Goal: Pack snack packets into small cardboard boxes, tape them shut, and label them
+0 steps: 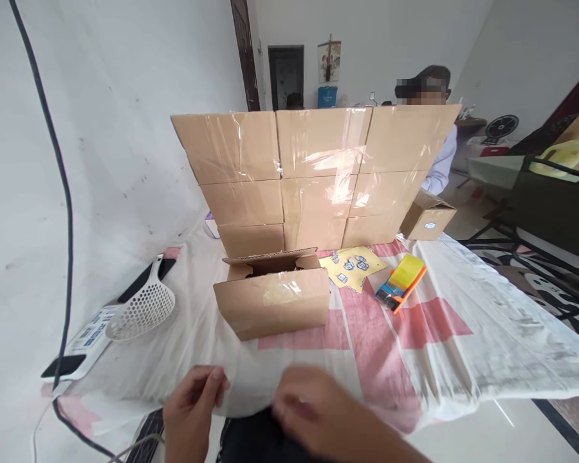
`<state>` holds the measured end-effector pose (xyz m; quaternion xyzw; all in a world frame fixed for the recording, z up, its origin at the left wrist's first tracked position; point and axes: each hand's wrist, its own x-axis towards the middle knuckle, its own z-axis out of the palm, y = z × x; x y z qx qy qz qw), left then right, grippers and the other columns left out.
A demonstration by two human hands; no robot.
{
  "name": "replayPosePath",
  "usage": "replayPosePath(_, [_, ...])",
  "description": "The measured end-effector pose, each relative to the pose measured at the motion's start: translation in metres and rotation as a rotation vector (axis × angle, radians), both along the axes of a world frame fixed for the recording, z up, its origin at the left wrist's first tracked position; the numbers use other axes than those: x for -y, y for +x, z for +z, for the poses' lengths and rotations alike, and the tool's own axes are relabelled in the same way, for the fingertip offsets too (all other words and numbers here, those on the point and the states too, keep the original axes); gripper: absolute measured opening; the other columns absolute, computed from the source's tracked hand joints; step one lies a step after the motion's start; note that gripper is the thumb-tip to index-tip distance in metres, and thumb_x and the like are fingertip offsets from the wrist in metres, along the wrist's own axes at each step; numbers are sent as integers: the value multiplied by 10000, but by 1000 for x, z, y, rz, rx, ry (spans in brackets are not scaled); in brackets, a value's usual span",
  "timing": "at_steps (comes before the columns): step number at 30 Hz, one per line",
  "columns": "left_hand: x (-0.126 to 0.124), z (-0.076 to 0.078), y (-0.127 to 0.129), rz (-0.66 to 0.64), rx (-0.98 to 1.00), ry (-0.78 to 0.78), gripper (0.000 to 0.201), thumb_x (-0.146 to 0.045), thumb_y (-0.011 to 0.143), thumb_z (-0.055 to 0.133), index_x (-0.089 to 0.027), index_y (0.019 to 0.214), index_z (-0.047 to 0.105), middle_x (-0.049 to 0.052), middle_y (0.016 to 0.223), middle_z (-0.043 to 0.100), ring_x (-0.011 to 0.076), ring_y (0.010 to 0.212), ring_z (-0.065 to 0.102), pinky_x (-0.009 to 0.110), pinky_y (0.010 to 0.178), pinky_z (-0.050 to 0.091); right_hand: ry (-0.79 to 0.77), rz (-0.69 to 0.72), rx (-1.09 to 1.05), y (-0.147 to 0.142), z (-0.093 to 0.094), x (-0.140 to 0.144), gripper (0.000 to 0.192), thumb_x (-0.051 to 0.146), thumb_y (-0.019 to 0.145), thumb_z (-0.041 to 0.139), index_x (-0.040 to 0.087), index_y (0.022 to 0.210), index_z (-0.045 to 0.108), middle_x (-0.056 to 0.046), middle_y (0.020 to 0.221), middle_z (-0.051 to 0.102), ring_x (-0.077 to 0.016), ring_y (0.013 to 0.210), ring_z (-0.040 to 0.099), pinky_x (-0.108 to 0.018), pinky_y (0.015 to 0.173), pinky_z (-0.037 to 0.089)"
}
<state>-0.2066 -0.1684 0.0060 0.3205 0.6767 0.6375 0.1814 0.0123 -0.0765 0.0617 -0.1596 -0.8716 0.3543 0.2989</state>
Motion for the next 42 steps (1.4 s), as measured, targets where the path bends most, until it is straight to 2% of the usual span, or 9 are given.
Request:
replayPosePath(5, [-32,36,7,-10,-109,107,269,-433,801,718,-202,671,673,-2,569,637,137,506,549,248,501,466,508,-462,87,24,40,-90,312,252,1004,506,304,1255,686,-78,1451,591,-391,1369,423,-633,1072,359])
replayPosePath(8, [-59,62,10,-41,-340,182,208,-364,843,698,-226,688,689,-3,636,686,168,671,634,286,696,518,528,-460,137,16,48,-126,262,284,1011,511,298,1080,763,-20,1662,322,-435,1499,231,-687,1100,306])
replayPosePath(11, [-89,89,6,-27,-567,247,216,-342,858,688,-242,666,681,-5,668,713,185,767,627,320,825,502,412,-454,97,7,47,-143,533,265,934,608,334,1459,546,-49,1724,109,-437,1557,82,-711,1138,271])
replayPosePath(13, [-107,104,4,-23,-586,238,225,-359,865,680,-245,672,682,-8,666,716,191,806,631,321,854,496,330,-417,89,5,44,-150,855,260,878,659,322,1625,247,-108,1699,207,-416,1561,122,-713,1159,258])
replayPosePath(16, [-123,118,7,-87,-481,123,243,-407,883,665,-241,710,701,-17,688,734,177,782,660,288,793,505,298,-246,37,4,37,-158,610,243,926,599,289,1517,456,-96,1470,578,-334,1458,409,-630,1177,324])
replayPosePath(19, [-130,122,16,-216,-376,-1,248,-427,900,639,-233,765,714,-17,745,764,169,762,699,271,754,522,313,-135,-92,4,26,-161,308,221,998,512,249,1254,681,-74,1317,692,-266,1349,535,-536,1175,381])
replayPosePath(25, [-133,121,34,-439,-216,-106,167,-384,901,628,-224,919,672,-6,892,789,111,516,637,280,655,540,217,-193,-188,4,14,-152,326,239,1010,525,264,1306,658,-65,1361,671,-261,1378,511,-504,1171,387])
replayPosePath(36, [-136,113,52,-488,-263,-196,185,-417,911,615,-250,931,693,-28,824,755,89,454,531,231,488,466,-92,-206,-402,-8,17,-150,129,319,911,720,306,1013,799,-37,1152,777,-253,1242,634,-492,1124,438])
replayPosePath(42, [-134,130,52,-506,-255,-296,269,-487,904,605,-275,1037,705,-21,875,754,97,460,486,213,399,411,-161,-243,-286,-8,37,-150,186,311,946,614,230,823,728,-56,1009,764,-239,1080,661,-397,958,479])
